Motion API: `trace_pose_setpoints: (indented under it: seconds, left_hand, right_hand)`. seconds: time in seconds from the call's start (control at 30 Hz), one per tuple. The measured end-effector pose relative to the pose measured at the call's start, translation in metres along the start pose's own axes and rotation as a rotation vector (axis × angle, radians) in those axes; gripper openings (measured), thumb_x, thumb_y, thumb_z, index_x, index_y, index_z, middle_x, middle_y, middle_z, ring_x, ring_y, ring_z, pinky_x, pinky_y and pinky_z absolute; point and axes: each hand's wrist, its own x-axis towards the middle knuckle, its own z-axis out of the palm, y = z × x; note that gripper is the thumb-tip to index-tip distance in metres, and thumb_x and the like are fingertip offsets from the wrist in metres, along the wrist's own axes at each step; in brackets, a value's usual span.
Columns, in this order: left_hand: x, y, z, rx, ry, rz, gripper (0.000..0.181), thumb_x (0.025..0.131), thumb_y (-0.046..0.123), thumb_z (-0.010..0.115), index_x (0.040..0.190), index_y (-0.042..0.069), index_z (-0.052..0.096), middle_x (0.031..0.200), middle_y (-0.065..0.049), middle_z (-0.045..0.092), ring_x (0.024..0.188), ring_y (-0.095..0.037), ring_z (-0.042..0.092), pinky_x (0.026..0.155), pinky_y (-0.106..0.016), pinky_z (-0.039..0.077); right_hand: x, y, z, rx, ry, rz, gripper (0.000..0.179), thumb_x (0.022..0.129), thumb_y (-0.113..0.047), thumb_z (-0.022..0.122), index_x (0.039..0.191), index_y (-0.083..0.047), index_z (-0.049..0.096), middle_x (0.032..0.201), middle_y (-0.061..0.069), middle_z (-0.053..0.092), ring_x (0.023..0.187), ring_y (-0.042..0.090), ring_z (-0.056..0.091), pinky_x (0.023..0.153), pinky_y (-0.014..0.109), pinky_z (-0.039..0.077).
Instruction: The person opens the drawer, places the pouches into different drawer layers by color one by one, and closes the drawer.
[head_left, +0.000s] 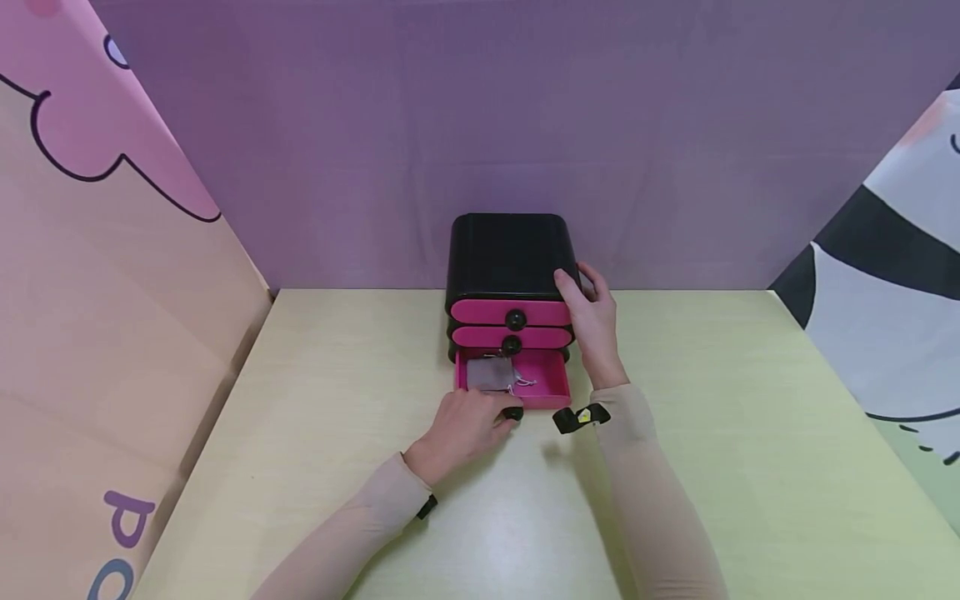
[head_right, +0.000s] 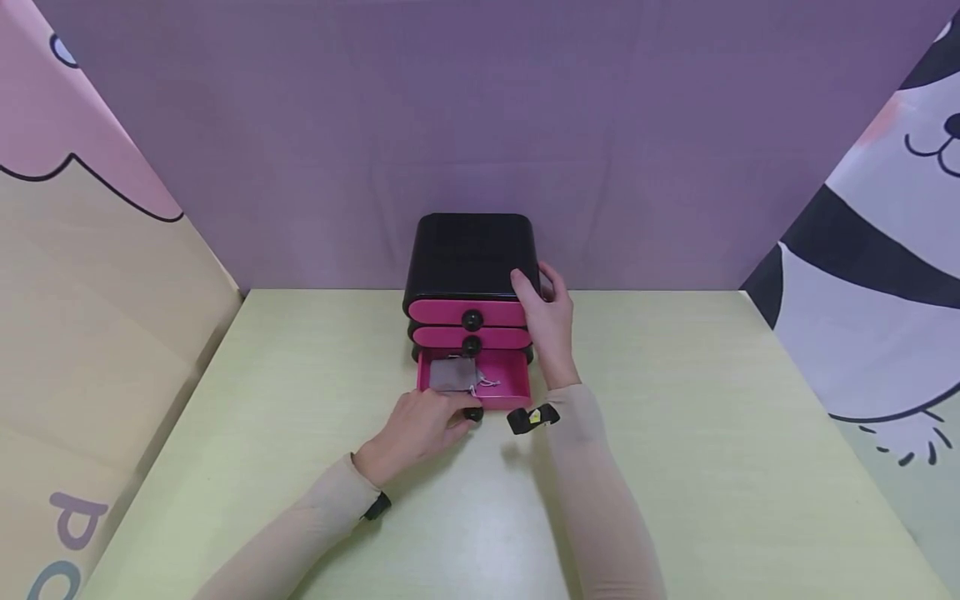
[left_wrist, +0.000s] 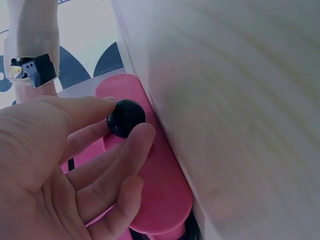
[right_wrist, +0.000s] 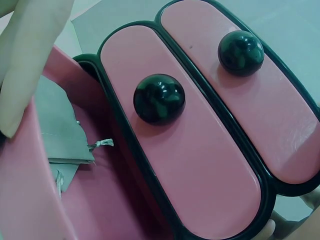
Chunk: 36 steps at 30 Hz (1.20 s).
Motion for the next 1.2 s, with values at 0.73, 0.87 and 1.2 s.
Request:
trace_pose_setpoints:
  seconds: [0.73,0.87,1.2]
  left_hand:
    - [0.0039,-0.0013,0.0000,0.025,0.090,0.003,0.019,0.096,0.033,0.081,0.115,0.030,0.082,0.058,0.013,0.048,0.051,-0.005,0.039,0.045,-0.022,0.026]
    - [0.0045,-0.0011,-0.0010,0.025,0.091,-0.009,0.019,0.096,0.033,0.080,0.115,0.030,0.082,0.058,0.013,0.046,0.051,-0.005,0.037,0.044,-0.022,0.025]
    - [0.0070,-0.0044,0.0000,0.006,0.090,-0.028,0.021,0.097,0.032,0.080,0.118,0.029,0.081,0.060,0.012,0.046,0.052,-0.005,0.037,0.045,-0.023,0.025]
  right_hand:
    - [-0.0016,-0.0002,-0.0003,0.002,-0.017,0.008,0.073,0.098,-0.059,0.066,0.162,-0.031,0.043,0.147,0.013,0.053,0.123,0.019,0.052,0.109,0.038,0.047]
    - [-0.0014,-0.0009,-0.0004,0.006,-0.020,0.012,0.074,0.098,-0.059,0.066,0.162,-0.031,0.043,0.148,0.013,0.053,0.124,0.020,0.053,0.111,0.040,0.047]
    - [-0.0015,-0.0007,-0.0007,0.009,-0.019,0.012,0.076,0.098,-0.059,0.066,0.163,-0.028,0.042,0.148,0.014,0.053,0.124,0.020,0.052,0.111,0.041,0.046]
